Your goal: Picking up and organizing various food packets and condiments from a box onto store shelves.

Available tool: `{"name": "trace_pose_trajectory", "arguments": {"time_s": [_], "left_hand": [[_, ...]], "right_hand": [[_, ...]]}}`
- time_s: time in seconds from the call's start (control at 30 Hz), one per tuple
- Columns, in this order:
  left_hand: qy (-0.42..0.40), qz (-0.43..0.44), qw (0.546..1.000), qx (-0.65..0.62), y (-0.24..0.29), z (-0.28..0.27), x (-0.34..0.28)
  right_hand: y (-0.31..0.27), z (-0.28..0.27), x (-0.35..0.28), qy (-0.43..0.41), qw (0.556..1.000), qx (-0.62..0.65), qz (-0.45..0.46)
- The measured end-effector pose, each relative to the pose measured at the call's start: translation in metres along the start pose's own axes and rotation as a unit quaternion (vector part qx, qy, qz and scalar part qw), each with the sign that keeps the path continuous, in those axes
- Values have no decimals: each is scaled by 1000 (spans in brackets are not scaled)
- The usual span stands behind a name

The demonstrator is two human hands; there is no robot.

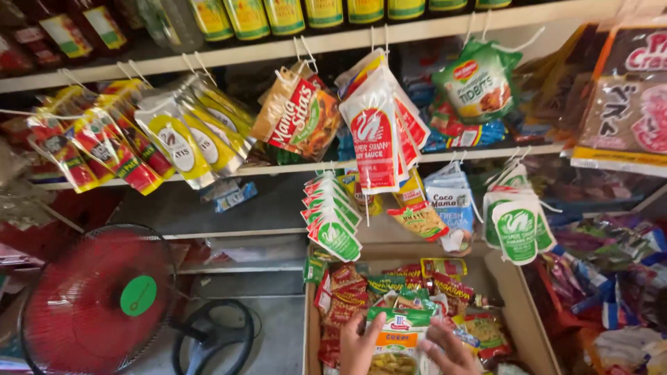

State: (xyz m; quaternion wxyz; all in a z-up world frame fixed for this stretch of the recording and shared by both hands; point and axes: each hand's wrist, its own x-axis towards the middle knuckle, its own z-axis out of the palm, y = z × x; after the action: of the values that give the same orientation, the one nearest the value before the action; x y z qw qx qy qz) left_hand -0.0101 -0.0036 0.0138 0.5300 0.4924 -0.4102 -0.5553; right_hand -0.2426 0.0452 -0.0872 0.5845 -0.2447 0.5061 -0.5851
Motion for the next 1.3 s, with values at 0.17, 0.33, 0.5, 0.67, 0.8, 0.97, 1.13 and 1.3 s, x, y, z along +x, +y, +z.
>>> {"name": "trace_pose_trajectory", "arguments": {"time_s": [0.17, 0.33, 0.5, 0.67, 0.8, 0.97, 1.13, 1.3], "left_hand": [[-42, -8, 996, -75, 25, 24, 5], [-81, 78, 991, -73, 34, 36, 3], [-148, 130, 977, -86, 21, 45, -9], [-184, 198, 960, -71, 0, 31, 7], [-146, 171, 973, -54, 37, 14, 2], [-118, 251, 960, 40, 101, -15, 0], [-211, 189, 952, -118, 168, -44, 18], [-228, 203, 946, -111, 251, -71, 43]], "right_hand": [[-15, 22, -8, -136, 974, -182, -11], [-54, 35, -6, -135, 980, -103, -98], [-86, 37, -1, -29, 974, -101, -201], [-137, 66, -22, -144, 920, -176, -321], [-179, 107, -45, -222, 914, -114, -319], [-195, 156, -50, -239, 891, -104, -372], [-218, 209, -37, -211, 898, -209, -323], [-270, 286, -45, -222, 881, -214, -358]]}}
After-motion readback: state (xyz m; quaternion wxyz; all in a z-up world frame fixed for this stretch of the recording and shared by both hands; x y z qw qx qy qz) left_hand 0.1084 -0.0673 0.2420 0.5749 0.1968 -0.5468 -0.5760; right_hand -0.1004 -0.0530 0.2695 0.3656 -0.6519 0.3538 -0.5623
